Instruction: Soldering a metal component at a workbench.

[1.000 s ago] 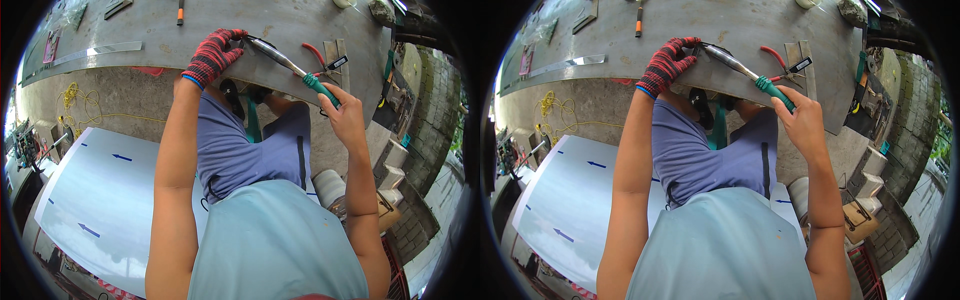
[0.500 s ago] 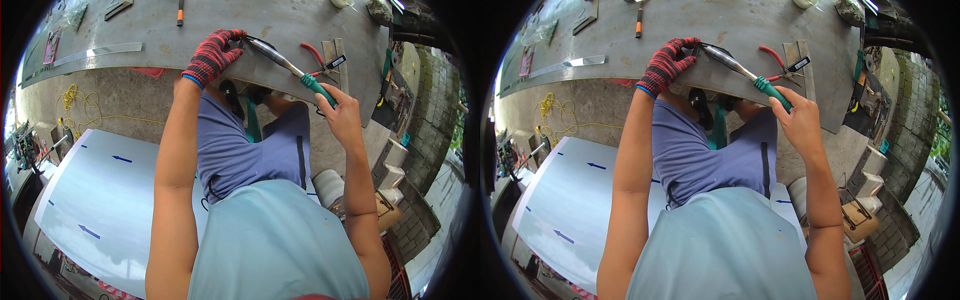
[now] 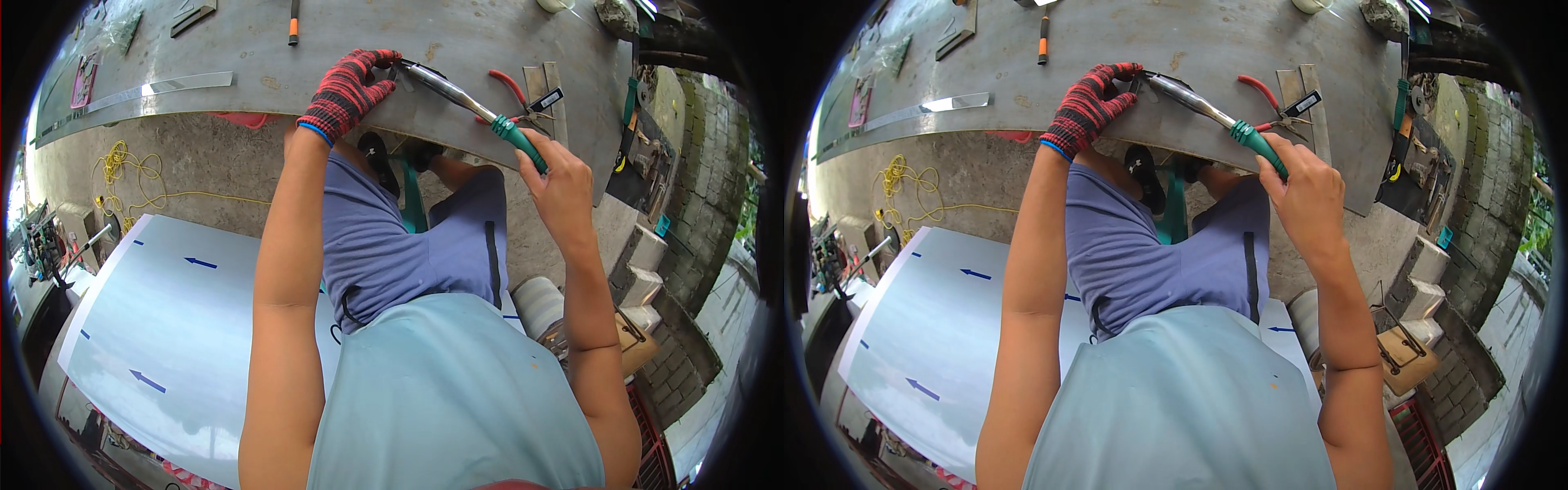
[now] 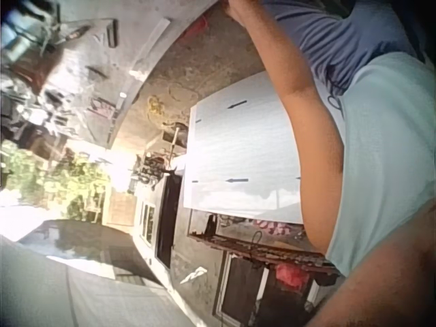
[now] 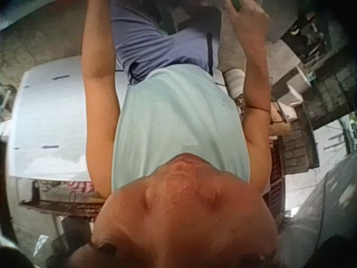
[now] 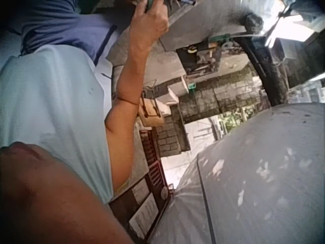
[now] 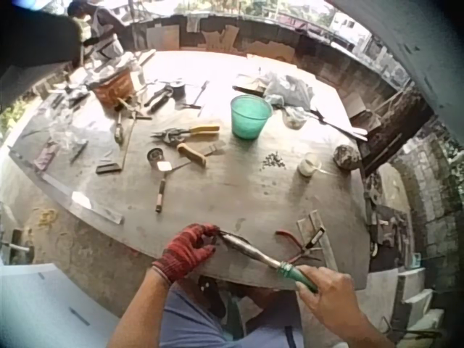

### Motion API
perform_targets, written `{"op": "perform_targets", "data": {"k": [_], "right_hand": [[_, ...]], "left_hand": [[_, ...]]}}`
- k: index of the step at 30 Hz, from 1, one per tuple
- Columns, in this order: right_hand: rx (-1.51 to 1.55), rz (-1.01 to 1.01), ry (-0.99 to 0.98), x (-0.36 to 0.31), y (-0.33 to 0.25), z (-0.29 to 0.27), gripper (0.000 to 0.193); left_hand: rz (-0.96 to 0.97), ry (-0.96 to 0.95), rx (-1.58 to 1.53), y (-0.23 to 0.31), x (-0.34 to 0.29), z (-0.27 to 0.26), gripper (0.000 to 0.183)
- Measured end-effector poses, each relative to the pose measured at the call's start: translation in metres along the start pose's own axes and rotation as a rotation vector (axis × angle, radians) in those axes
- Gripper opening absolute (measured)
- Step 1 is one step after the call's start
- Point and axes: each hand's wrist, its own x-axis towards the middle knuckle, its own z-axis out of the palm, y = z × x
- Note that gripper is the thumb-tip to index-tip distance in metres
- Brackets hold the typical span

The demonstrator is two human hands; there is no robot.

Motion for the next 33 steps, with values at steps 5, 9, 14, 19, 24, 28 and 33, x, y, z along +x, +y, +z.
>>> {"op": "perform_targets", "data": {"k": [5,9,14,19,24,28,33], "right_hand": [[0.127,0.079,-0.030,-0.001,0.004,0.003,0.027],[0.198,0.240,-0.138,0.002,0.003,-0.001,0.026],[0.056,0.081,-0.033,0.002,0.000,-0.006,0.028],[-0.082,-0.005,-0.007,0.004,0.003,-0.007,0.030],[0.066,0.081,-0.030,0.004,0.005,-0.006,0.028],[0.130,0.226,-0.131,0.007,0.002,-0.009,0.028],[0.028,0.058,-0.012,0.006,0.009,-0.007,0.030]], "left_hand": [[0.002,-0.006,-0.010,0.003,0.000,0.000,0.055],[-0.007,-0.024,-0.048,0.003,0.001,-0.001,0.052],[0.029,-0.022,-0.069,-0.002,0.002,0.002,0.051],[-0.022,-0.009,-0.086,0.001,0.001,0.002,0.053],[0.003,-0.010,-0.068,-0.002,0.003,0.003,0.051],[0.003,-0.020,-0.098,-0.004,0.002,0.003,0.050],[-0.034,-0.030,-0.084,0.001,0.003,0.002,0.051]]}}
